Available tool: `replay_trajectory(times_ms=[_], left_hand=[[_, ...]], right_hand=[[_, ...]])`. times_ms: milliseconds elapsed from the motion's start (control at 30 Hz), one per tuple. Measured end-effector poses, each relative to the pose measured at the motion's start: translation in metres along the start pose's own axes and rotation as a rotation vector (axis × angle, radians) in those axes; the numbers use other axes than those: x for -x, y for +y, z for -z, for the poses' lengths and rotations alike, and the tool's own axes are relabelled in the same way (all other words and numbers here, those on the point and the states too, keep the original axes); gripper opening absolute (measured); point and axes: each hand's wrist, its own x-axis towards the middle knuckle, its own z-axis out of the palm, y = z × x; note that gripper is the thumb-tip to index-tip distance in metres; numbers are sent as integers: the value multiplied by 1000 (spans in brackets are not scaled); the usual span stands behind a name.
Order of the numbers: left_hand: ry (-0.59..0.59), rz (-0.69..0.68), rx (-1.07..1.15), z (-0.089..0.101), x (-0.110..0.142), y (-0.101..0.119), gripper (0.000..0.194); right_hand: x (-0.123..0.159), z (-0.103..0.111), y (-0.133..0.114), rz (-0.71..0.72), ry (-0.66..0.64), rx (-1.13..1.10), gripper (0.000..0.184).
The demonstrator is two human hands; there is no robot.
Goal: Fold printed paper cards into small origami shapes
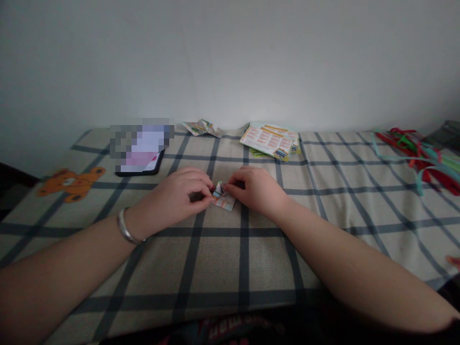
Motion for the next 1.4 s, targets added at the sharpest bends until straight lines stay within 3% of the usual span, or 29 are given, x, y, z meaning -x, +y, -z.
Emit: replay_trajectory(times_ms=[200, 400, 567, 733, 1000, 1200, 1400], left_hand=[[-17, 2, -18, -1, 0, 0, 13], [-28, 88, -119, 1, 0, 6, 7], [-58, 22, -171, 2, 0, 11, 15], [-82, 3, -270, 2, 2, 14, 16], [-4, -81, -354, 3, 0, 15, 17], [54, -65, -393, -2, 0, 17, 21], [38, -53, -361, -4, -1, 14, 21]], right_hand=[[-2, -1, -1, -27, 1, 31, 15], [0, -2, 2, -39, 4, -26, 8], [6, 3, -2, 108, 21, 122, 11], [10, 8, -4, 211, -49, 229, 19], [9, 7, -7, 212, -77, 307, 21], [9, 5, -13, 177, -84, 356, 20], [10, 5, -18, 140, -96, 391, 22]])
